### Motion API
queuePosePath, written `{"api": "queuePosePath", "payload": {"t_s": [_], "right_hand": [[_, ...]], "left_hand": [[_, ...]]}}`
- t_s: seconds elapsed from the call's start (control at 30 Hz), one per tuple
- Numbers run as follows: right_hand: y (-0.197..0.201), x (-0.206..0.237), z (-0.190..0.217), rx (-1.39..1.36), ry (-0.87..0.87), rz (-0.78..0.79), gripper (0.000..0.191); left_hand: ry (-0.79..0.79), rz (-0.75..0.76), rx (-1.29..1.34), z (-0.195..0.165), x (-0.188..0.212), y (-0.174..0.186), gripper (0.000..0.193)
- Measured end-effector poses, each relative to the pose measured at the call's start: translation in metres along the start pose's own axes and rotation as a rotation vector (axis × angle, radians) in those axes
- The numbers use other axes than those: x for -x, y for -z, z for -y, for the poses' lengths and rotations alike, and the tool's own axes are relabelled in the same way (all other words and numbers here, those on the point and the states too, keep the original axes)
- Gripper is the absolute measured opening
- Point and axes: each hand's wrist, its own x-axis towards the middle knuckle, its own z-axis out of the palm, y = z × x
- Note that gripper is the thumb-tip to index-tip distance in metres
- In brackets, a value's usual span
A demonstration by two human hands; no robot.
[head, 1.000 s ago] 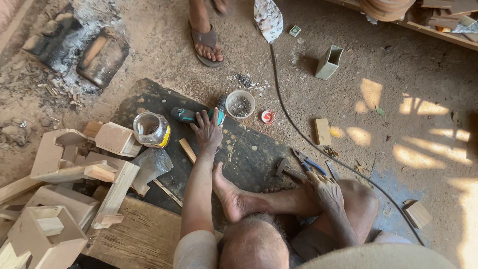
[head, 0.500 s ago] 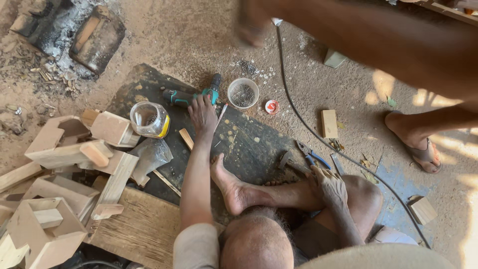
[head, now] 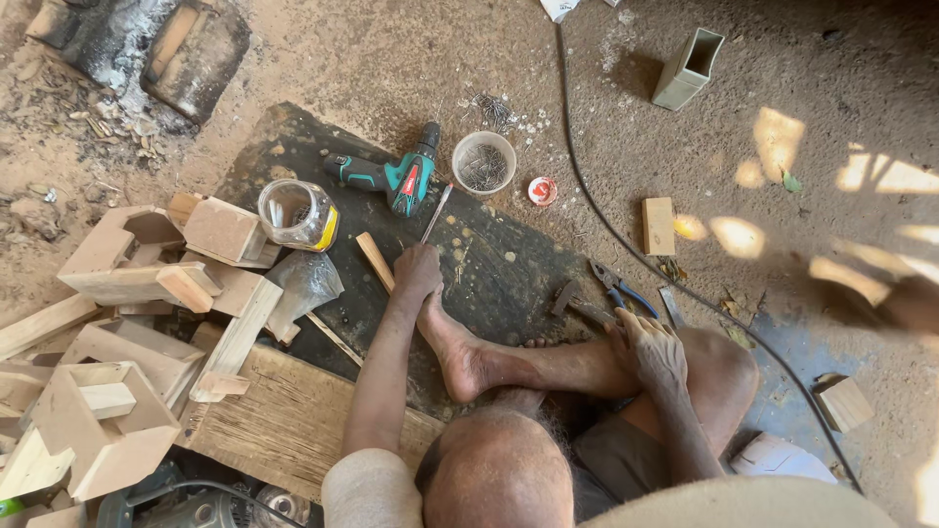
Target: The person sits on the floor and assembles small wooden boxes by nailing pieces together. They pick up wooden parts, align them, and use a hammer to drive nails into the joints. The person occasionally adjusts the pieces and checks the alignment before continuing to hammer.
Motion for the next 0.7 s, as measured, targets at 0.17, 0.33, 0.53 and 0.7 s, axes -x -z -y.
{"api": "queuePosePath", "payload": {"t_s": [0.17,0.33,0.53,0.7], "right_hand": [[-0.002,0.001,-0.001,-0.017,-0.011,-0.004,0.032],[-0.003,0.0,-0.002,-0.025,-0.03,0.024,0.034],[-0.008,0.006,-0.005,0.006,-0.039,0.009,0.037],[-0.012,0.008,-0.005,0.007,-0.061,-0.011,0.036]], "left_hand": [[0.093,-0.03,0.383,0.003,0.003,0.009,0.013],[0.133,-0.257,0.477,-0.021,-0.012,0.03,0.027],[-0.128,-0.375,0.416,-0.054,-0.059,0.02,0.046],[-0.144,-0.343,0.326,-0.069,-0.096,0.007,0.04]]}}
